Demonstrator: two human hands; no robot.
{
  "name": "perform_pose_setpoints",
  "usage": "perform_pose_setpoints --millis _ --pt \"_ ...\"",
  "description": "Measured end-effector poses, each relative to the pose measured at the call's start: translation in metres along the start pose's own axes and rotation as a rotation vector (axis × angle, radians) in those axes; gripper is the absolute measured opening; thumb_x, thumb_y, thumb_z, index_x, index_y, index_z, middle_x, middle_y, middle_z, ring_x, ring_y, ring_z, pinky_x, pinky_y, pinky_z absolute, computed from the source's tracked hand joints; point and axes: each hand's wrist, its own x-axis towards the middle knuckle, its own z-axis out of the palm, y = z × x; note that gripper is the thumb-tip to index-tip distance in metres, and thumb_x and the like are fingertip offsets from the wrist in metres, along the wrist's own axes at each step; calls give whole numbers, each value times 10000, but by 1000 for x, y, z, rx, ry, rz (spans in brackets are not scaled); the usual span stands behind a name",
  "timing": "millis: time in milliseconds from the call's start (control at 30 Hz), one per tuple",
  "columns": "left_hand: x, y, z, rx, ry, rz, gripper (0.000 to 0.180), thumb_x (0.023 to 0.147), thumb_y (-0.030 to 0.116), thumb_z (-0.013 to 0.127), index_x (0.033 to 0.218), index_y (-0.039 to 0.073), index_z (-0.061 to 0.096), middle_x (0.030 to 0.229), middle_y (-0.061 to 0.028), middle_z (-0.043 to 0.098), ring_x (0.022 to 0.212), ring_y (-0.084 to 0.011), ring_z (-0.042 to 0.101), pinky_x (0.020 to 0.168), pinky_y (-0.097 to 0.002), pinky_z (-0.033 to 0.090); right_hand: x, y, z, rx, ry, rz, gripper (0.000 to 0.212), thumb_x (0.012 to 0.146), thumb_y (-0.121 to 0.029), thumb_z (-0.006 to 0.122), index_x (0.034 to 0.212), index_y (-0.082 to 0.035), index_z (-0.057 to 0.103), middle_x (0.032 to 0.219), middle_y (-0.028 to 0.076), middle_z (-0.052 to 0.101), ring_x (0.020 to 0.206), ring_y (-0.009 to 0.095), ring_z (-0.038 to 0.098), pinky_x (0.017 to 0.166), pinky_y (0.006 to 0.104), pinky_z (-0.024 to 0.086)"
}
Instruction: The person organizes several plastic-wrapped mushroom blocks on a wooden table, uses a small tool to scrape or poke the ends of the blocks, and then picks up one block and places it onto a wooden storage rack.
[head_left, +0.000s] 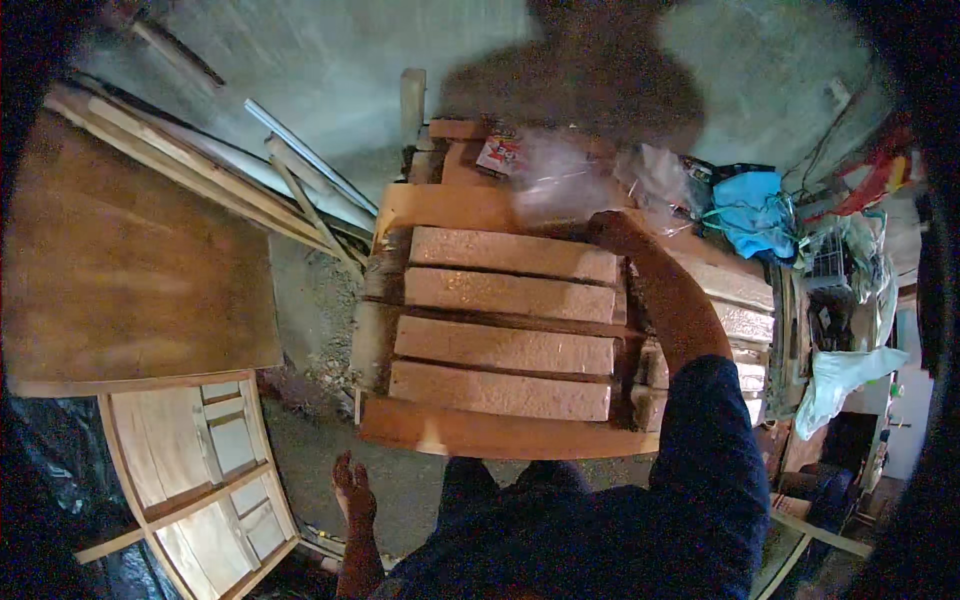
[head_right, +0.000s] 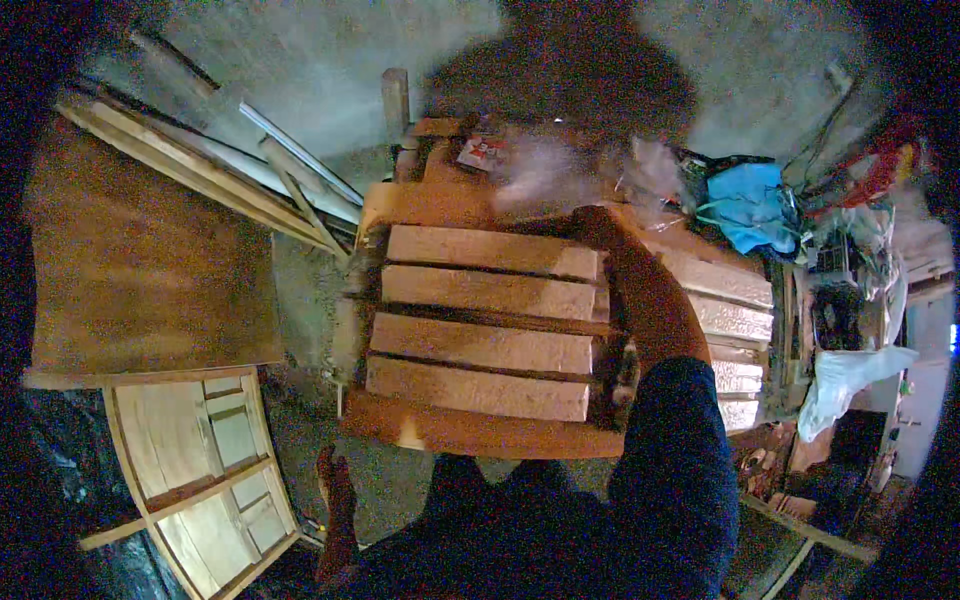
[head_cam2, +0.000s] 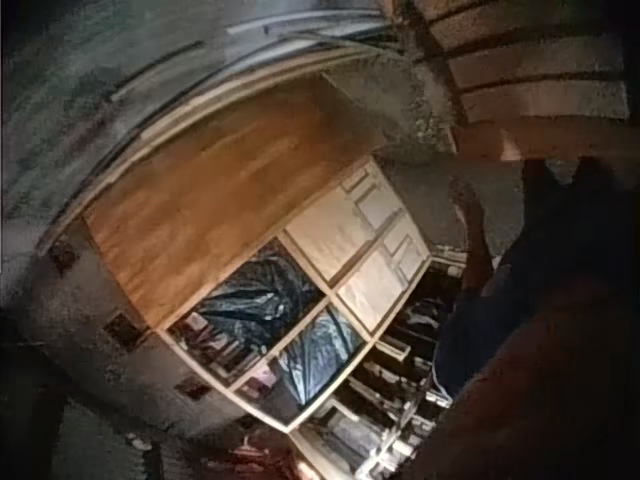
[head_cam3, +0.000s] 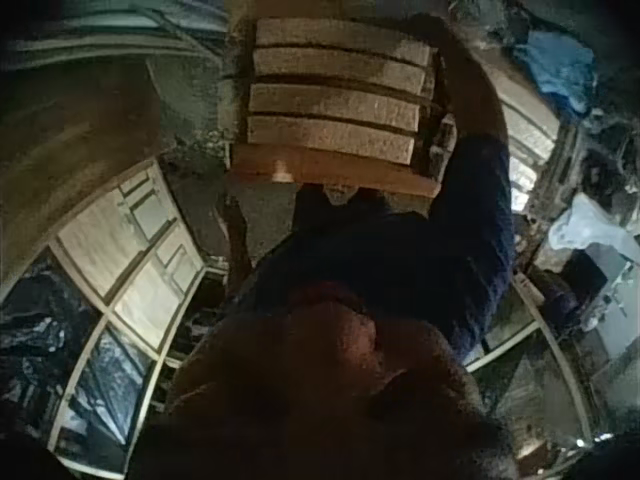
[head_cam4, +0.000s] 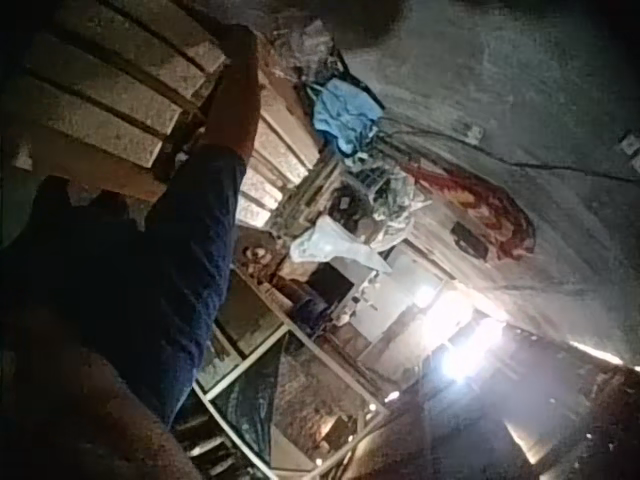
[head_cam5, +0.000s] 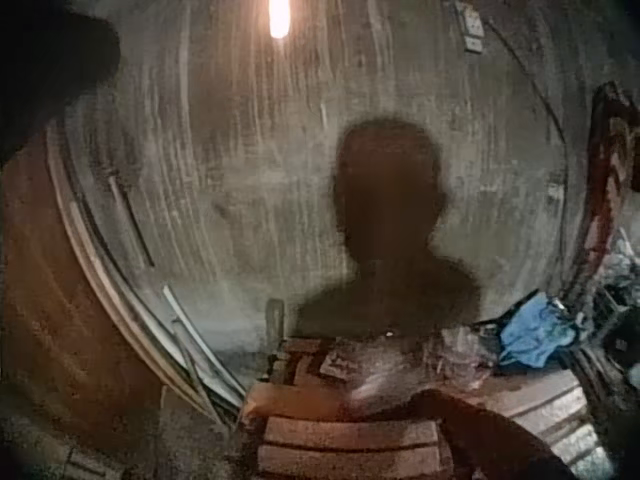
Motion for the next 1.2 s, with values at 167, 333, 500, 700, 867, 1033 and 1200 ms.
perform_pose_setpoints --millis 167,333,500,700,867,1033,1200 --pt "9 -19 1 -131 38 98 355 915 92 554 1263 45 499 1316 -191 463 1231 -362 443 989 -454 410 -24 -30 -22 -37 178 -39 317 808 -324 648 961 -47 664 1004 154 655 956 341 615 839 436 493" --pt "42 65 -1 363 117 506 389 896 111 577 1270 32 502 1354 -201 453 1241 -389 430 1033 -492 351 -90 -99 -19 330 418 1 514 757 -379 722 1132 -51 595 1117 188 583 1095 347 541 942 423 445" --pt "109 202 30 140 21 847 554 793 232 694 1287 59 513 1357 -189 469 1264 -390 410 1062 -485 309 -125 -144 -31 127 91 -87 719 715 -394 756 1293 -80 466 1251 178 488 1176 359 475 978 444 425" --pt "161 296 85 332 -118 1046 574 713 208 756 1232 78 549 1246 -143 518 1178 -346 472 1000 -476 367 -119 -158 -38 19 7 -69 747 748 -414 721 1327 -61 409 1278 169 464 1209 352 452 995 453 416" --pt "175 309 114 536 -247 1160 615 663 207 783 1219 102 541 1183 -103 517 1148 -318 477 961 -468 386 -119 -154 -35 11 22 -62 720 764 -443 692 1313 -68 417 1260 172 465 1208 357 450 987 477 416" --pt "179 316 118 680 -289 1121 675 644 219 793 1252 146 510 1181 -89 509 1163 -305 458 944 -488 372 -113 -143 -12 -36 197 -164 695 743 -449 700 1276 -76 458 1173 172 502 1172 357 468 942 481 441" --pt "168 316 98 443 -339 1017 580 686 192 786 1211 104 556 1238 -146 532 1149 -345 498 971 -472 377 -114 -132 -34 110 245 -172 575 733 -380 701 1194 -79 537 1141 161 521 1084 348 524 900 466 460"
